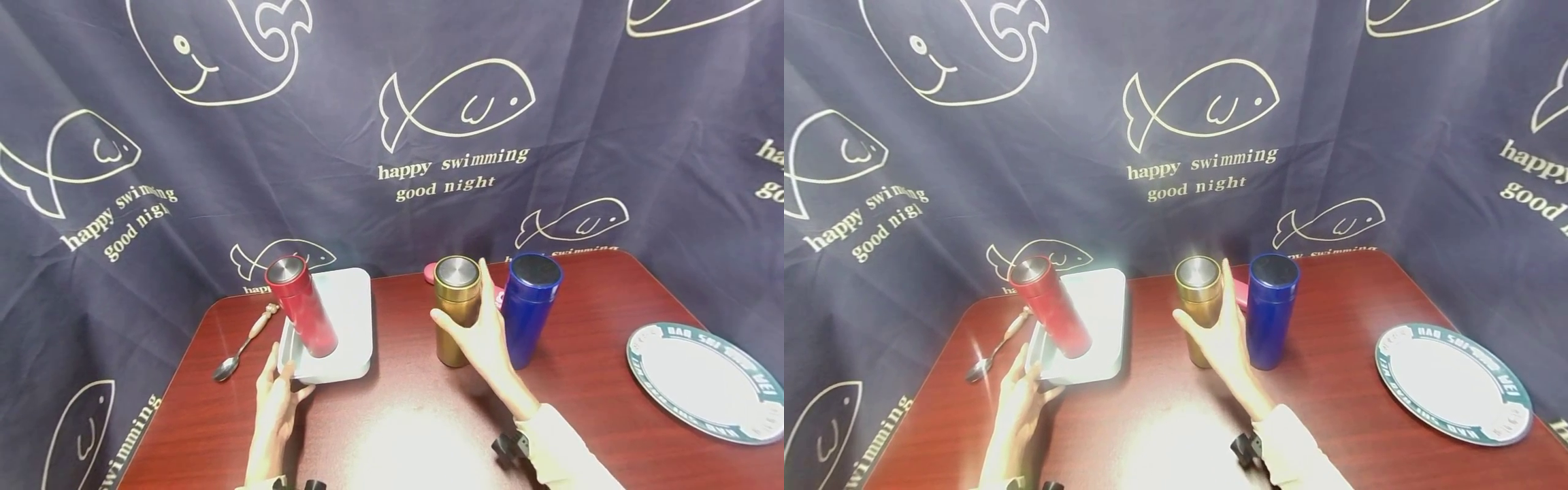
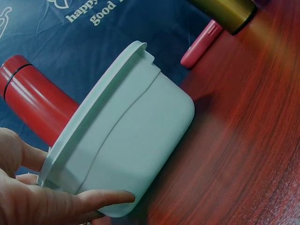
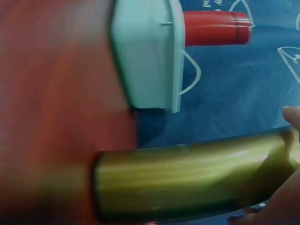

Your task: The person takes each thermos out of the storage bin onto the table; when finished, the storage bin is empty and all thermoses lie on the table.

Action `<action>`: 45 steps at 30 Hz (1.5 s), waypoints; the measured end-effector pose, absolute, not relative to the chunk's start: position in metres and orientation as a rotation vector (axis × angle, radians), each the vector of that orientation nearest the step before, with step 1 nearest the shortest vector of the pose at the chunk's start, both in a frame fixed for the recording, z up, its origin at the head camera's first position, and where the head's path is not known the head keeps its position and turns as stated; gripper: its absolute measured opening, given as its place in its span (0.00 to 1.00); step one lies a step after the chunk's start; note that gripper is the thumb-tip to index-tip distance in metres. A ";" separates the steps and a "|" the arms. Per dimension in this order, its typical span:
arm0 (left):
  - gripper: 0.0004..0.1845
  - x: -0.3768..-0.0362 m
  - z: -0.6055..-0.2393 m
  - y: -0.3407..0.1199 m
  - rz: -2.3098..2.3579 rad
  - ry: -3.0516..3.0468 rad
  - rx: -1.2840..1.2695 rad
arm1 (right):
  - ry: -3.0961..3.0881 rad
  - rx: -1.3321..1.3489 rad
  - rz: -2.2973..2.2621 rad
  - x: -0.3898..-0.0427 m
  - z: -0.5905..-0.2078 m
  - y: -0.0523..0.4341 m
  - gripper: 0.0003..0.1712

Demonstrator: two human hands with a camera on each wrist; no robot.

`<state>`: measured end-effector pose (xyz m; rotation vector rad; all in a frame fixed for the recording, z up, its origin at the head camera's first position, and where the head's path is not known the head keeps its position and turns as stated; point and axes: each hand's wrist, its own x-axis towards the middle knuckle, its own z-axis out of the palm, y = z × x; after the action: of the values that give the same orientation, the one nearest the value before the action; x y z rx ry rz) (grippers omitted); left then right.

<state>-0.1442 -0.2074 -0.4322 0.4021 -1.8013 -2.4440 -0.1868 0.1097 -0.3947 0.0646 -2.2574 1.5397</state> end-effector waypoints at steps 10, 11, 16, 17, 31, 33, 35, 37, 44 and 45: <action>0.34 -0.143 -0.431 -0.214 -2.416 -1.810 0.412 | -2.009 0.276 1.373 -0.204 -0.330 0.097 0.64; 0.34 -0.143 -0.431 -0.215 -2.413 -1.815 0.415 | -1.985 0.295 1.355 -0.205 -0.322 0.095 0.63; 0.34 -0.144 -0.431 -0.217 -2.400 -1.827 0.415 | -1.821 0.487 1.348 -0.209 -0.296 0.075 0.62; 0.34 -0.144 -0.431 -0.218 -2.400 -1.823 0.416 | -1.800 0.526 1.371 -0.209 -0.293 0.069 0.62; 0.34 -0.144 -0.431 -0.216 -2.379 -1.842 0.434 | -1.904 0.689 1.932 -0.226 -0.329 -0.018 0.67; 0.34 -0.144 -0.430 -0.215 -2.374 -1.848 0.434 | -1.924 0.662 2.002 -0.230 -0.338 -0.026 0.67; 0.33 -0.145 -0.430 -0.214 -2.365 -1.854 0.431 | -1.951 0.627 2.055 -0.233 -0.347 -0.033 0.66; 0.33 -0.146 -0.431 -0.213 -2.356 -1.861 0.428 | -1.967 0.608 2.083 -0.236 -0.355 -0.039 0.65; 0.33 -0.147 -0.436 -0.207 -2.365 -1.848 0.412 | -2.095 0.535 2.088 -0.244 -0.379 -0.063 0.66; 0.33 -0.147 -0.436 -0.207 -2.369 -1.840 0.410 | -2.117 0.537 2.088 -0.244 -0.381 -0.067 0.67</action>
<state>-0.1473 -0.2065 -0.4359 0.4104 -1.8404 -2.3685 -0.2444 -0.0665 -0.3813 0.5373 -2.1170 2.0876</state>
